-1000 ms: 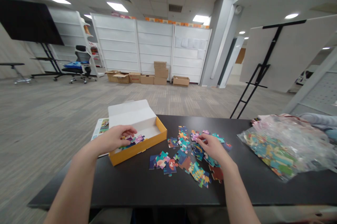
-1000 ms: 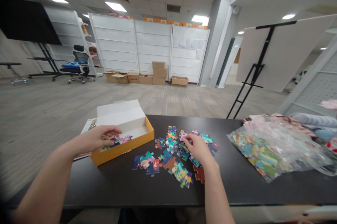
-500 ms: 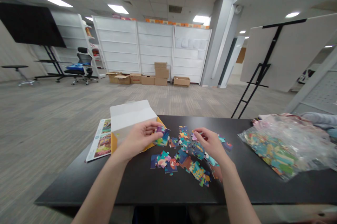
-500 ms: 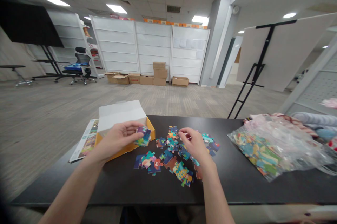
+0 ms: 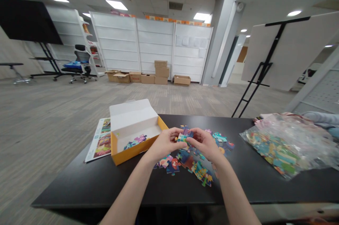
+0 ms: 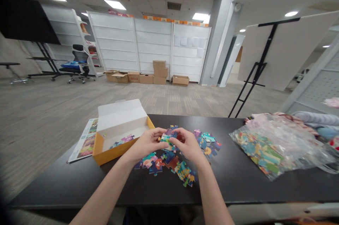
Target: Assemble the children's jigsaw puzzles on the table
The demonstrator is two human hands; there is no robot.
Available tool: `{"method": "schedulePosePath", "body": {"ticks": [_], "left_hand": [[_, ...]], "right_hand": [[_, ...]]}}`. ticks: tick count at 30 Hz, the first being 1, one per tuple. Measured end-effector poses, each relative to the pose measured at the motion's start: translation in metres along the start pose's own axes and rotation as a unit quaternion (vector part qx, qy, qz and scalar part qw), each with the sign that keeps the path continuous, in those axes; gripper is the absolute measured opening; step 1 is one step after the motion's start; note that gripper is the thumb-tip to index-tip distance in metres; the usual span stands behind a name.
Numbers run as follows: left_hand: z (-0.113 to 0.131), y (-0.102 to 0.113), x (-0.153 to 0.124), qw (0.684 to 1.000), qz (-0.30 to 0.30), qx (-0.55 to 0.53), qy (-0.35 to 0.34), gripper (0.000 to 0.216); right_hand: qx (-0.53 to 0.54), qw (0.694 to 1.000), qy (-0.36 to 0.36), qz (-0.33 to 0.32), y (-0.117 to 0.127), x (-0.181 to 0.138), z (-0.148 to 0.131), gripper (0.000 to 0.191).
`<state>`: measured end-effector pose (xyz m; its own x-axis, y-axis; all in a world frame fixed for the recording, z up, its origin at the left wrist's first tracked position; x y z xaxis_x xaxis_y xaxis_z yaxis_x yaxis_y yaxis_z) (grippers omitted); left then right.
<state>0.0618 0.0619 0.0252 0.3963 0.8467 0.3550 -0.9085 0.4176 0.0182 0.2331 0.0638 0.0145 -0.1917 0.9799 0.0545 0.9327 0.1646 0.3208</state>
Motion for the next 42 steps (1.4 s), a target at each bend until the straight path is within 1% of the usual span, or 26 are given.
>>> {"method": "schedulePosePath", "body": {"ticks": [2, 4, 7, 9, 10, 11, 12, 13, 14, 16, 17, 18, 19, 21, 24, 27, 30, 32, 34, 36, 39, 42], "left_hand": [[0.0, -0.003, 0.001, 1.0, -0.016, -0.014, 0.0, 0.055], [0.002, -0.003, 0.001, 1.0, -0.018, -0.006, 0.0, 0.051], [0.003, 0.008, 0.001, 1.0, -0.019, 0.019, 0.01, 0.047], [0.004, 0.023, 0.001, 0.999, 0.013, 0.044, 0.009, 0.047], [0.005, 0.032, 0.0, 0.998, 0.042, 0.055, 0.003, 0.049], [0.007, 0.041, 0.0, 0.995, 0.075, 0.062, -0.004, 0.05], [0.008, 0.049, -0.001, 0.992, 0.107, 0.062, -0.012, 0.052], [0.009, 0.055, -0.002, 0.989, 0.133, 0.057, -0.019, 0.054], [0.01, 0.058, -0.003, 0.987, 0.15, 0.048, -0.022, 0.055], [0.012, 0.059, -0.004, 0.986, 0.162, 0.033, -0.025, 0.056], [0.013, 0.057, -0.004, 0.986, 0.16, 0.028, -0.023, 0.056], [0.014, 0.054, -0.004, 0.987, 0.156, 0.028, -0.021, 0.055], [0.015, 0.051, -0.005, 0.988, 0.152, 0.029, -0.019, 0.054], [0.017, 0.047, -0.005, 0.99, 0.139, 0.037, -0.014, 0.052], [0.017, 0.045, -0.005, 0.991, 0.124, 0.044, -0.012, 0.048], [0.014, 0.047, -0.006, 0.993, 0.11, 0.047, -0.009, 0.046], [0.01, 0.048, -0.006, 0.994, 0.09, 0.064, -0.003, 0.044], [0.007, 0.047, -0.007, 0.994, 0.074, 0.085, 0.005, 0.042], [0.003, 0.044, -0.008, 0.993, 0.051, 0.107, 0.02, 0.04], [-0.003, 0.039, -0.009, 0.991, 0.025, 0.127, 0.033, 0.039], [-0.01, 0.029, -0.009, 0.988, -0.011, 0.149, 0.036, 0.038], [-0.016, 0.02, -0.007, 0.988, -0.028, 0.145, 0.042, 0.037]], "right_hand": [[0.026, 1.0, -0.011, 0.011, 0.002, 0.001, 0.001, 0.036], [0.042, 0.999, -0.017, 0.028, 0.003, 0.002, 0.001, 0.039], [0.053, 0.995, -0.008, 0.087, 0.01, 0.003, -0.002, 0.041], [0.056, 0.99, -0.006, 0.13, 0.018, 0.002, -0.004, 0.041], [0.052, 0.99, -0.008, 0.134, 0.02, 0.001, -0.004, 0.04], [0.045, 0.992, -0.013, 0.121, 0.021, 0.0, -0.005, 0.039], [0.035, 0.995, -0.019, 0.09, 0.019, -0.002, -0.005, 0.036], [0.02, 0.999, -0.029, 0.04, 0.014, -0.004, -0.005, 0.033], [0.003, 0.999, -0.045, -0.025, 0.006, -0.007, -0.004, 0.029], [-0.027, 0.982, -0.092, -0.16, -0.015, -0.014, 0.0, 0.022], [-0.041, 0.97, -0.114, -0.209, -0.025, -0.018, 0.003, 0.019], [-0.056, 0.961, -0.129, -0.239, -0.034, -0.02, 0.005, 0.016], [-0.072, 0.956, -0.134, -0.252, -0.041, -0.021, 0.007, 0.014], [-0.118, 0.957, -0.113, -0.238, -0.049, -0.02, 0.009, 0.01], [-0.201, 0.958, -0.064, -0.193, -0.051, -0.016, 0.011, 0.009], [-0.25, 0.957, -0.028, -0.145, -0.045, -0.013, 0.008, 0.01], [-0.267, 0.96, -0.01, -0.089, -0.032, -0.011, 0.002, 0.012], [-0.244, 0.969, -0.011, -0.046, -0.021, -0.01, -0.002, 0.02], [-0.192, 0.981, -0.012, -0.015, -0.01, -0.009, -0.006, 0.028], [-0.132, 0.991, -0.002, 0.012, -0.003, -0.008, -0.008, 0.032], [-0.081, 0.995, 0.016, 0.048, -0.002, -0.004, -0.007, 0.033], [-0.061, 0.996, 0.017, 0.06, -0.007, 0.001, -0.003, 0.03]]}}
Point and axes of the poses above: each hand's wrist, its own x-axis towards the middle knuckle, its own y-axis out of the back of the hand, z = x × y, the point moved 4 cm from there along x, towards the middle knuckle, and after that the axes turned 12 degrees about -y, right-handed, at the moved point
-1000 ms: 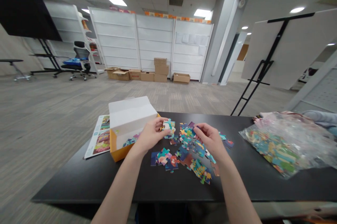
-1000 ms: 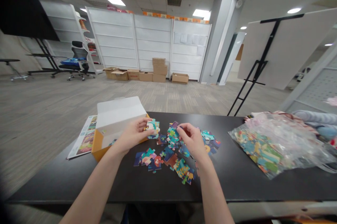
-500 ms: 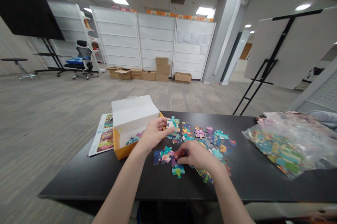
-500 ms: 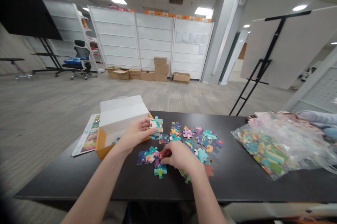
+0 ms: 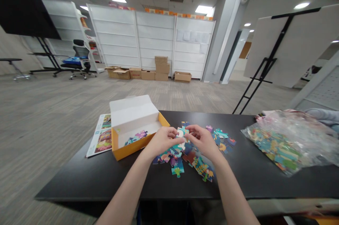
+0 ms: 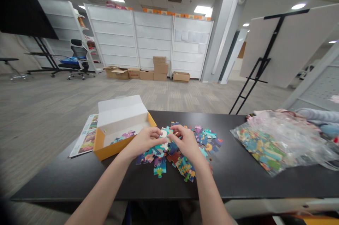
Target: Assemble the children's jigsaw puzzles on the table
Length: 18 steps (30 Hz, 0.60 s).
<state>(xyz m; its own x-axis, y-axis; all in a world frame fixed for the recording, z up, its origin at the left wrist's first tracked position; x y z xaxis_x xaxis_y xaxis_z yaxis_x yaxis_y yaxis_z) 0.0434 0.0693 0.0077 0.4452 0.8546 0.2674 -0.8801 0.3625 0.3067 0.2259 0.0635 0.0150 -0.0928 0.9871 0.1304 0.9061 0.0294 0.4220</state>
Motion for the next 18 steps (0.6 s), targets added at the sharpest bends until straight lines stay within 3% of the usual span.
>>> {"method": "schedulePosePath", "body": {"ticks": [4, 10, 18], "left_hand": [[0.002, -0.004, 0.002, 1.0, -0.003, -0.022, 0.007, 0.04], [0.005, 0.01, 0.002, 0.999, 0.034, 0.015, -0.006, 0.034], [-0.005, 0.013, 0.001, 0.998, 0.053, 0.03, -0.002, 0.042]], "right_hand": [[0.046, 0.999, -0.014, 0.008, 0.006, 0.004, 0.005, 0.03], [0.084, 0.991, -0.077, 0.064, 0.057, 0.0, 0.02, 0.046], [-0.046, 0.98, -0.165, -0.102, 0.105, -0.028, 0.059, 0.041]]}}
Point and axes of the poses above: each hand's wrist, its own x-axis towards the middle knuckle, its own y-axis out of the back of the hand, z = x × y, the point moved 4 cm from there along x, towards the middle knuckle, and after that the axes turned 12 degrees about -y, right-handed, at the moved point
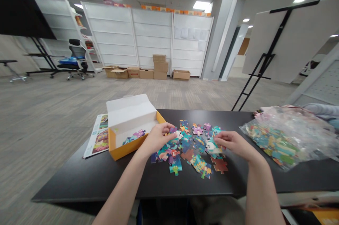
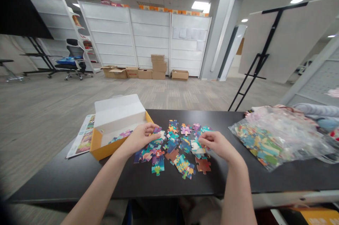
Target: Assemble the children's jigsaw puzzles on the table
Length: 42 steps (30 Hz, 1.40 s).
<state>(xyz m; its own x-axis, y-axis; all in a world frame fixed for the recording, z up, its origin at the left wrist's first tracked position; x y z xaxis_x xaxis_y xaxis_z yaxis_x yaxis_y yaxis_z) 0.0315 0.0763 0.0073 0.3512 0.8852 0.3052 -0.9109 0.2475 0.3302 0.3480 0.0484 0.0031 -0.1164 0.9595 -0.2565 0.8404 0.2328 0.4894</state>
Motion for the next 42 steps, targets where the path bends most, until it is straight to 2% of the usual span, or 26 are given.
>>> {"method": "schedulePosePath", "body": {"ticks": [4, 9, 19, 23, 27, 29, 32, 34, 39, 42], "left_hand": [[0.004, -0.001, 0.0, 1.0, 0.003, 0.016, -0.001, 0.04], [0.007, -0.003, 0.001, 0.999, 0.001, 0.037, -0.01, 0.04], [0.007, -0.005, 0.0, 0.998, -0.009, 0.057, -0.017, 0.036], [0.011, -0.01, 0.001, 0.997, -0.013, 0.071, -0.021, 0.035], [0.018, -0.028, -0.001, 0.997, -0.026, 0.075, -0.018, 0.036], [0.021, -0.042, -0.003, 0.997, -0.04, 0.065, -0.023, 0.033], [0.023, -0.062, -0.003, 0.997, -0.062, 0.036, -0.026, 0.033], [0.022, -0.071, -0.001, 0.997, -0.064, 0.022, -0.022, 0.036], [0.021, -0.084, 0.006, 0.998, -0.06, -0.013, -0.012, 0.042], [0.024, -0.091, 0.009, 0.994, -0.084, -0.065, -0.035, 0.044]], "right_hand": [[-0.062, 0.992, -0.04, -0.106, -0.003, -0.005, 0.016, 0.035], [-0.084, 0.987, -0.079, -0.108, -0.009, 0.002, 0.022, 0.03], [-0.072, 0.995, -0.044, 0.046, 0.003, 0.009, 0.017, 0.042], [-0.085, 0.991, -0.025, 0.098, 0.007, 0.007, 0.01, 0.038], [-0.09, 0.983, 0.015, 0.159, 0.002, 0.003, -0.013, 0.032], [-0.058, 0.989, 0.044, 0.125, -0.012, 0.003, -0.029, 0.034], [-0.014, 0.996, 0.082, 0.016, -0.039, 0.005, -0.048, 0.035], [-0.012, 0.996, 0.088, -0.023, -0.05, 0.006, -0.054, 0.036], [0.003, 0.998, 0.063, -0.007, -0.044, 0.007, -0.047, 0.041], [0.008, 0.998, 0.044, 0.045, -0.026, 0.006, -0.036, 0.042]]}}
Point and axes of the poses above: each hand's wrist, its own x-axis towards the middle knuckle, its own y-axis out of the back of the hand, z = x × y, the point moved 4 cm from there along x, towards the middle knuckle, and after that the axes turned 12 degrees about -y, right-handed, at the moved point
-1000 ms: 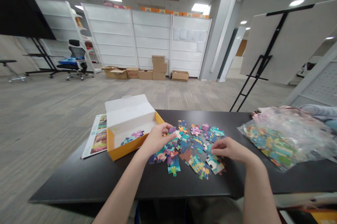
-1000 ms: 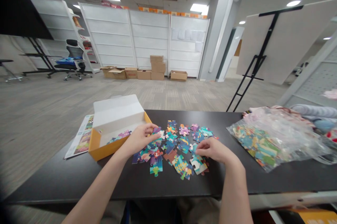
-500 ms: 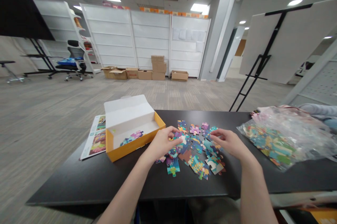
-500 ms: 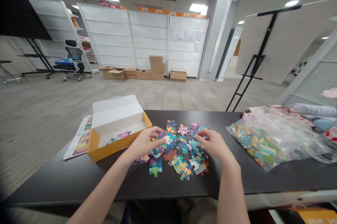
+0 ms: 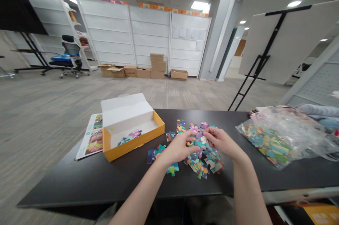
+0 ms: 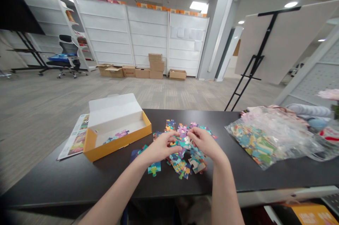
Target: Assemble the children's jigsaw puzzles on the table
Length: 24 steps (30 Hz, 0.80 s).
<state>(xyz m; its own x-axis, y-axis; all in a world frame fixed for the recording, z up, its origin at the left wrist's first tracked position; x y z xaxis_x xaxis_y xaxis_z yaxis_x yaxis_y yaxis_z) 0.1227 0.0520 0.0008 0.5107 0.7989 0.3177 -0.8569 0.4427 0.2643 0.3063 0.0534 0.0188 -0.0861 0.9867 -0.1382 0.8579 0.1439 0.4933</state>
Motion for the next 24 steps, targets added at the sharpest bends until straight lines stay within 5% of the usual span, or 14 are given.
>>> {"method": "schedulePosePath", "body": {"ticks": [7, 13, 17, 20, 22, 24], "left_hand": [[-0.002, 0.012, 0.007, 0.999, 0.036, 0.018, 0.004, 0.035], [-0.008, 0.026, 0.004, 0.996, 0.08, 0.036, 0.009, 0.035], [-0.006, 0.027, 0.002, 0.995, 0.081, 0.065, 0.008, 0.036], [-0.003, 0.023, 0.003, 0.994, 0.087, 0.066, 0.003, 0.035], [-0.002, 0.021, 0.005, 0.995, 0.093, 0.046, 0.003, 0.037], [-0.003, 0.018, 0.007, 0.996, 0.092, 0.007, 0.007, 0.04]], "right_hand": [[-0.12, 0.956, -0.01, 0.269, 0.067, -0.008, 0.044, 0.036], [-0.233, 0.946, -0.132, 0.183, 0.07, 0.0, 0.085, 0.027], [-0.173, 0.953, -0.097, 0.228, 0.06, -0.003, 0.054, 0.027], [-0.05, 0.995, -0.011, 0.089, 0.026, -0.006, 0.014, 0.037], [0.014, 0.999, 0.006, -0.032, -0.003, -0.009, -0.008, 0.04], [0.056, 0.995, 0.023, -0.082, -0.023, -0.01, -0.023, 0.042]]}}
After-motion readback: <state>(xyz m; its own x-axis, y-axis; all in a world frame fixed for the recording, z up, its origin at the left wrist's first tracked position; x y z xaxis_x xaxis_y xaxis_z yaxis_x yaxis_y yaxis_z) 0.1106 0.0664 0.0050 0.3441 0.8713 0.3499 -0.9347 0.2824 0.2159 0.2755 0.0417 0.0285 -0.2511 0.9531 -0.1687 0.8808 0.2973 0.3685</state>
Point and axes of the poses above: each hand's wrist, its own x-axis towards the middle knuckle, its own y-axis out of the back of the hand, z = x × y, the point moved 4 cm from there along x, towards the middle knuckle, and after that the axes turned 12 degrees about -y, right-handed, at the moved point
